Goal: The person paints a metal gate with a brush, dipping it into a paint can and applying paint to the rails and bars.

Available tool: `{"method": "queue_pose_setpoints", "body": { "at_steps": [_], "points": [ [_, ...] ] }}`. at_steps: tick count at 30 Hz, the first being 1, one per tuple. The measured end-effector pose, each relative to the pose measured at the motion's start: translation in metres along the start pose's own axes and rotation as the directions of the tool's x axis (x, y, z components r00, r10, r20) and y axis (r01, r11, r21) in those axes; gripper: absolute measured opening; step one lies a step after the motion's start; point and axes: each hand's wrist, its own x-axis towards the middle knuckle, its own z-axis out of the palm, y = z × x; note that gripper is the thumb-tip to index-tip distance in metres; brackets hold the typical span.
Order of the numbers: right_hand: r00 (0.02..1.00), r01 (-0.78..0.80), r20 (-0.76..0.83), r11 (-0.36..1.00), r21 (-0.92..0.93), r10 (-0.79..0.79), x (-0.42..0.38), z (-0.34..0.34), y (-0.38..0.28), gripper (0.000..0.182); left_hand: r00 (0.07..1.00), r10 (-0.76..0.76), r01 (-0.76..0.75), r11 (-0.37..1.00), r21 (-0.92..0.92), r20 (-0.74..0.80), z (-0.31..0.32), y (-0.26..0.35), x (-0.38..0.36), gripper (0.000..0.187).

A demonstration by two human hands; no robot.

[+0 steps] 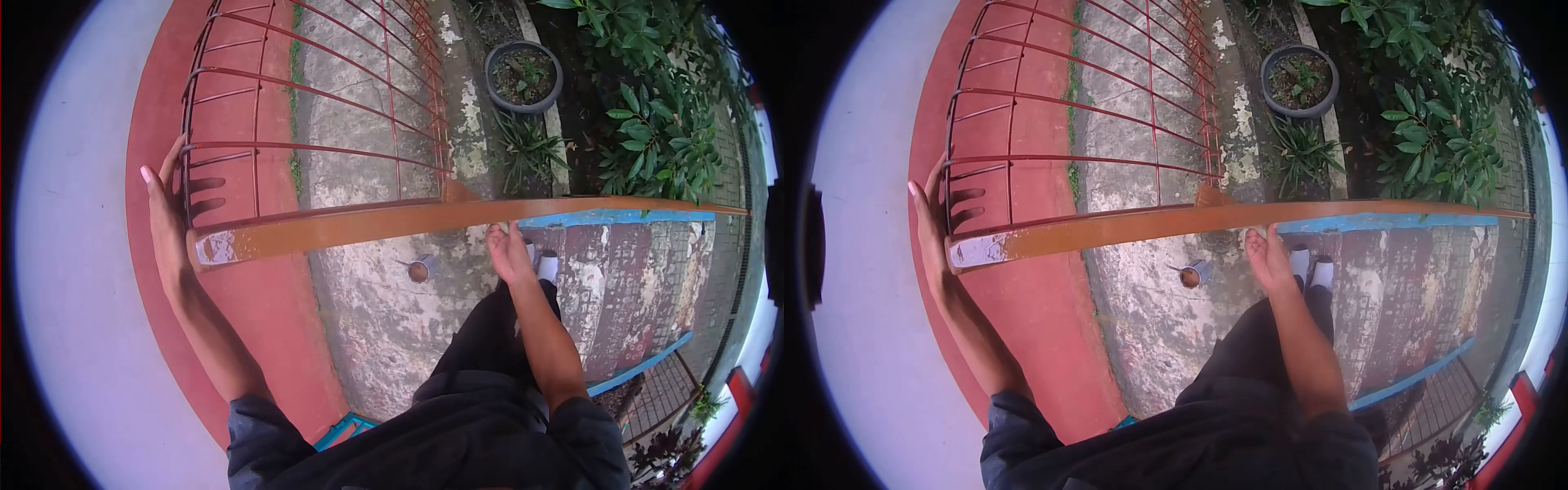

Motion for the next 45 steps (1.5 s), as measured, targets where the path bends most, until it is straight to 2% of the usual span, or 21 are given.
{"method": "queue_pose_setpoints", "body": {
  "at_steps": [1,2,3,5,7,9,13,17,19,21,23,25,27,31,33,35,38,39,41,42,45],
  "points": [
    [1.0,0.018,0.022,0.999,-0.044,-0.017,0.011,0.008,0.006,0.026,1.0,-0.018,0.018,1.0,0.002,-0.021,0.002,0.002,0.001,0.084],
    [0.993,0.118,0.037,0.983,-0.14,-0.114,0.021,0.017,0.013,0.018,0.999,0.021,-0.021,1.0,0.015,-0.042,0.004,-0.001,0.004,0.085],
    [0.994,0.104,0.032,0.985,-0.139,-0.1,0.031,0.023,0.012,0.018,0.999,0.013,-0.012,1.0,0.026,-0.046,0.004,-0.002,0.006,0.085],
    [0.984,-0.142,0.089,0.981,-0.134,0.154,0.052,0.036,0.01,0.011,0.995,-0.069,0.072,0.997,0.032,-0.07,0.002,-0.004,0.012,0.085],
    [0.973,-0.212,0.048,0.959,-0.188,0.224,0.058,0.074,0.01,0.011,0.992,-0.038,0.047,0.996,0.079,-0.116,0.005,-0.003,0.016,0.086],
    [0.962,-0.065,0.241,0.964,-0.26,0.129,0.068,0.094,0.019,0.011,0.996,-0.058,0.061,0.997,0.048,-0.062,-0.002,-0.01,0.023,0.088],
    [0.938,-0.112,0.279,0.943,-0.312,0.204,0.087,0.124,0.026,0.012,0.998,-0.019,0.025,0.995,0.096,-0.063,0.002,-0.011,0.025,0.089],
    [0.894,-0.142,0.363,0.935,-0.327,0.262,0.093,0.151,0.034,0.02,0.993,-0.035,0.049,0.991,0.125,-0.109,0.003,-0.014,0.027,0.092],
    [0.885,-0.198,0.344,0.922,-0.332,0.314,0.085,0.17,0.044,0.026,0.999,-0.031,0.033,0.998,0.045,-0.04,0.001,-0.013,0.027,0.091],
    [0.811,-0.183,0.454,0.898,-0.401,0.368,0.082,0.188,0.05,0.03,0.999,-0.035,0.037,0.998,0.06,-0.026,-0.002,-0.014,0.028,0.09],
    [0.796,-0.214,0.432,0.865,-0.454,0.424,0.076,0.2,0.058,0.036,0.995,-0.036,0.044,0.995,0.089,-0.088,-0.001,-0.015,0.028,0.09],
    [0.8,-0.198,0.422,0.851,-0.486,0.427,0.073,0.21,0.071,0.038,0.995,-0.032,0.044,0.989,0.138,-0.09,-0.002,-0.014,0.027,0.087],
    [0.775,-0.218,0.442,0.847,-0.484,0.452,0.072,0.217,0.08,0.041,0.996,-0.053,0.06,0.993,0.099,-0.079,-0.005,-0.013,0.026,0.085],
    [0.792,-0.177,0.466,0.879,-0.442,0.394,0.071,0.219,0.095,0.044,0.996,-0.055,0.06,0.995,0.084,-0.065,-0.009,-0.014,0.027,0.084],
    [0.816,-0.077,0.487,0.894,-0.442,0.311,0.079,0.209,0.094,0.046,0.997,-0.051,0.056,0.994,0.097,-0.053,-0.011,-0.014,0.028,0.084],
    [0.796,-0.044,0.515,0.88,-0.474,0.317,0.089,0.187,0.09,0.047,0.998,-0.05,0.054,0.993,0.103,-0.043,-0.01,-0.013,0.028,0.082],
    [0.87,-0.138,0.409,0.932,-0.334,0.276,0.088,0.157,0.081,0.041,0.998,-0.03,0.034,0.995,0.089,-0.055,-0.013,-0.014,0.024,0.082],
    [0.87,-0.133,0.411,0.932,-0.337,0.272,0.087,0.147,0.078,0.041,0.999,-0.022,0.026,0.996,0.09,-0.049,-0.013,-0.015,0.025,0.082],
    [0.85,-0.224,0.422,0.941,-0.256,0.317,0.081,0.135,0.069,0.037,0.998,-0.022,0.027,0.996,0.087,-0.054,-0.014,-0.014,0.024,0.082],
    [0.83,-0.318,0.432,0.936,-0.152,0.352,0.073,0.137,0.065,0.031,0.998,-0.024,0.029,0.996,0.083,-0.056,-0.013,-0.014,0.024,0.081],
    [0.904,-0.245,0.305,0.948,-0.202,0.299,0.066,0.094,0.042,0.026,0.997,-0.027,0.032,0.997,0.076,-0.072,-0.01,-0.015,0.025,0.08]
  ]
}}
